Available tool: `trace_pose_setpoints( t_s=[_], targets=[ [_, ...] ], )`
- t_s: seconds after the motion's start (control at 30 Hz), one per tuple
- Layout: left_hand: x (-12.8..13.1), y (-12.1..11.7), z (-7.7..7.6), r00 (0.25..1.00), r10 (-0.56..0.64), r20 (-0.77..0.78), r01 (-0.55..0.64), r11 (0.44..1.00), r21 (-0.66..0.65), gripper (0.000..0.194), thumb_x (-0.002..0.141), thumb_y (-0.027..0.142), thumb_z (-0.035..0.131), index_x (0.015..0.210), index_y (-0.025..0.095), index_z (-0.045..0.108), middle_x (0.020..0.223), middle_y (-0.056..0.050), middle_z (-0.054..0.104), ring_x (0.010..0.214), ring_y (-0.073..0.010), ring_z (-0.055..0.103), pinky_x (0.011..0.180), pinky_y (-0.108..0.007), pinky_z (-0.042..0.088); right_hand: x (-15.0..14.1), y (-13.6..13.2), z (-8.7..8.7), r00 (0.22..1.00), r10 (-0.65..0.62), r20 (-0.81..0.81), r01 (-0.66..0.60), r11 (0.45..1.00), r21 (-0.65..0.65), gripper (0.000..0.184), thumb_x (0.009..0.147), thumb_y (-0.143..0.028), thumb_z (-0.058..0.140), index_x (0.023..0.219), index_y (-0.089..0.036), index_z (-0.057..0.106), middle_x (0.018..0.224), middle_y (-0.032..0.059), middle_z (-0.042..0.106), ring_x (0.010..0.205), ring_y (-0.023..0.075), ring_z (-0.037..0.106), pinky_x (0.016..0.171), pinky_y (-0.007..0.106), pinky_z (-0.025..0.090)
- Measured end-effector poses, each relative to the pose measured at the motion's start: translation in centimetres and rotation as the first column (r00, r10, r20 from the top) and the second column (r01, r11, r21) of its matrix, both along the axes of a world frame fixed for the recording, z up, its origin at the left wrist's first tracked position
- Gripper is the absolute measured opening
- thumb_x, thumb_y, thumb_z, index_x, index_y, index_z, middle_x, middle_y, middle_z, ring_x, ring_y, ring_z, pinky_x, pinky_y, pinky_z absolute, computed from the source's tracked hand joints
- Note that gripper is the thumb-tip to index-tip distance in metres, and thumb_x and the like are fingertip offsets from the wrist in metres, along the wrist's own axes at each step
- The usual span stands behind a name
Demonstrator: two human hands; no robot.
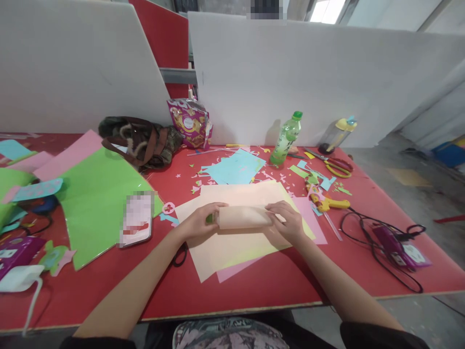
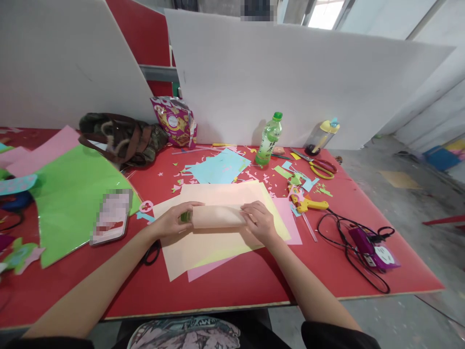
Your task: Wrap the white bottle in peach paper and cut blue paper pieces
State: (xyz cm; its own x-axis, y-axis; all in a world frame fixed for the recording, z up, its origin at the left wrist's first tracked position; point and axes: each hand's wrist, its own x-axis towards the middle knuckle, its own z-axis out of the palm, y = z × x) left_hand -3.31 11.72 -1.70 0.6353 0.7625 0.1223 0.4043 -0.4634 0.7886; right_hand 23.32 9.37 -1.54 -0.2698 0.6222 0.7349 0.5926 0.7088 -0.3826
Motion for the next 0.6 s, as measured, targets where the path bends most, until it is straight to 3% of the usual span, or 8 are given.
trace_pose_setpoints(
  t_s=[0.2, 0.3, 0.43, 0.6],
  targets=[
    [-0.2, -1.3, 0.5, 0.998, -0.018, 0.068, 0.02, 0.999, -0.04, 0.029, 0.063, 0.008, 0.049, 0.09, 0.018, 0.042, 0.12, -0.011, 0.048, 0.113, -0.019, 0.043, 0.091, -0.034, 0.036, -0.1, -0.3, 0.0, 1.0, 0.021, -0.007, -0.021, 1.0, 0.015, 0.012, 0.071, -0.009, 0.053, 0.069, -0.02, 0.058, 0.066, 0.0064, 0.063, 0.064, 0.0176, 0.059, 0.056, 0.033, 0.051],
    [0.5, -2.0, 0.4, 0.988, 0.109, 0.108, -0.11, 0.994, 0.001, 0.023, 0.068, 0.02, 0.054, 0.089, 0.018, 0.045, 0.113, -0.011, 0.054, 0.111, -0.0205, 0.045, 0.092, -0.037, 0.036, -0.2, -0.6, 0.0, 1.0, 0.019, -0.016, -0.019, 1.0, 0.012, 0.014, 0.072, -0.01, 0.052, 0.069, -0.021, 0.059, 0.067, 0.0059, 0.064, 0.065, 0.0177, 0.06, 0.056, 0.034, 0.051],
    [1.9, -2.8, 0.2, 0.95, 0.289, 0.117, -0.294, 0.955, 0.03, 0.007, 0.076, 0.026, 0.048, 0.075, 0.019, 0.049, 0.102, -0.01, 0.061, 0.102, -0.0199, 0.053, 0.086, -0.035, 0.042, -0.1, -0.9, -0.1, 1.0, 0.007, -0.025, -0.007, 1.0, 0.001, 0.013, 0.072, -0.011, 0.053, 0.068, -0.022, 0.059, 0.068, 0.0056, 0.064, 0.065, 0.0184, 0.06, 0.056, 0.035, 0.051],
    [2.9, -3.7, 0.4, 0.903, 0.41, 0.132, -0.418, 0.907, 0.042, 0.011, 0.077, 0.024, 0.046, 0.067, 0.019, 0.048, 0.093, -0.008, 0.064, 0.093, -0.0193, 0.057, 0.079, -0.033, 0.045, -0.1, -1.1, -0.3, 0.998, -0.015, -0.061, 0.011, 0.998, -0.068, 0.012, 0.072, -0.014, 0.054, 0.065, -0.022, 0.058, 0.067, 0.0048, 0.064, 0.066, 0.0185, 0.06, 0.059, 0.036, 0.051]
  ],
)
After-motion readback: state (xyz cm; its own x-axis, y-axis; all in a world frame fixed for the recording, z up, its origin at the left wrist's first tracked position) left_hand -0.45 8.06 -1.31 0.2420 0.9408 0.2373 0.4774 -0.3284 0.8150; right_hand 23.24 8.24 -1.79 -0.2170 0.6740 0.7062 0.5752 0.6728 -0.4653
